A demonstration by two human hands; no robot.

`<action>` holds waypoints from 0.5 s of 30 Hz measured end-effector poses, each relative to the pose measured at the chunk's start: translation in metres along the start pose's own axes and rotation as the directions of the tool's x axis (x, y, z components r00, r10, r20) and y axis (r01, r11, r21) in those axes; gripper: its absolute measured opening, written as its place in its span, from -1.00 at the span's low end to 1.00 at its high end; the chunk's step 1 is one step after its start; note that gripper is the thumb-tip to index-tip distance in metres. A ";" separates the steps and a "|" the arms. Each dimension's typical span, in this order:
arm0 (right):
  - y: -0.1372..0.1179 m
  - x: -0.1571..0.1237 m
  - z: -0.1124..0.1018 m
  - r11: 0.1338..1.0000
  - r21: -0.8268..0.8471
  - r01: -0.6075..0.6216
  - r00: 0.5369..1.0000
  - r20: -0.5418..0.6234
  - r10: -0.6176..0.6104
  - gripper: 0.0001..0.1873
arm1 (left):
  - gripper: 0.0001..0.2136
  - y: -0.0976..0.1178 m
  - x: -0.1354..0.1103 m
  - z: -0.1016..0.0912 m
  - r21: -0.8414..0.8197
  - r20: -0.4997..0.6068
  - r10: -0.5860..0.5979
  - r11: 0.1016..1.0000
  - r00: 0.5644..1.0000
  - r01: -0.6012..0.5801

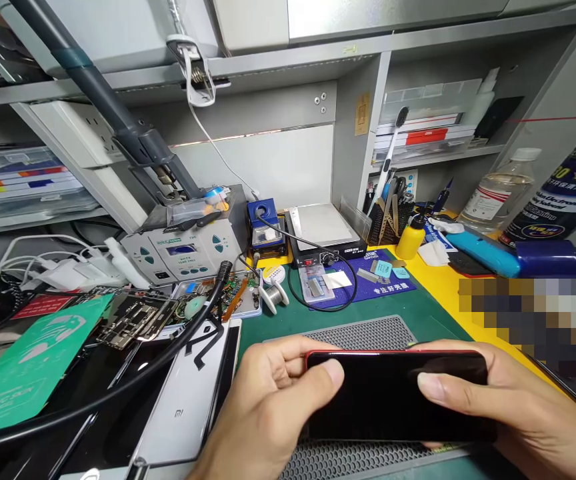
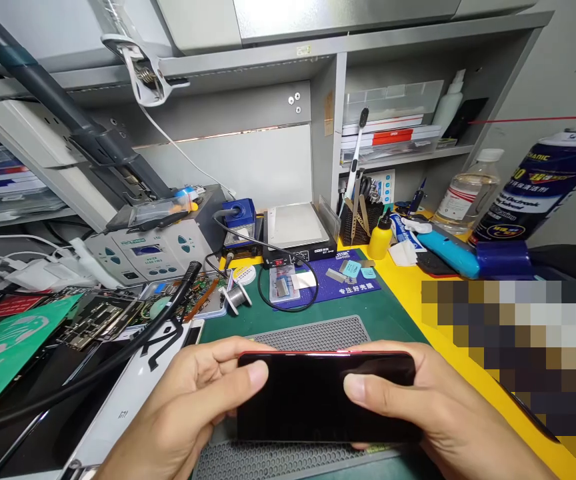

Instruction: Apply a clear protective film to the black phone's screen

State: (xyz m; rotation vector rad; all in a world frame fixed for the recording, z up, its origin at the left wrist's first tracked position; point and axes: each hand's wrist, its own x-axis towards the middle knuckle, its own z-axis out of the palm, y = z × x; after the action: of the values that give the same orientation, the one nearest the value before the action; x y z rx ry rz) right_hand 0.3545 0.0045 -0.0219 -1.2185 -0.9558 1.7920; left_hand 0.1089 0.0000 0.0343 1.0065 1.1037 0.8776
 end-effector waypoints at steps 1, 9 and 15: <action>0.002 0.000 -0.002 1.000 0.002 0.000 1.000 -0.015 0.000 -0.61 | -0.70 -0.001 0.000 0.000 -0.007 0.016 0.003 1.000 1.000 -0.003; 0.016 -0.001 -0.013 1.000 -0.005 -0.007 0.995 -0.099 0.007 -0.49 | -0.62 -0.004 0.003 0.003 -0.058 -0.010 -0.005 0.998 1.000 0.005; 0.019 0.001 -0.017 0.999 -0.048 0.010 0.987 -0.162 -0.017 -0.45 | -0.51 -0.001 0.004 -0.001 -0.054 -0.024 -0.040 0.998 0.999 0.038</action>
State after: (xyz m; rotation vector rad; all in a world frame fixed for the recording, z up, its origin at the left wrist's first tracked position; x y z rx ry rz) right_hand 0.3667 0.0002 -0.0434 -1.3617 -0.9142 1.6395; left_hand 0.1090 0.0033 0.0319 0.9291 1.1117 0.8861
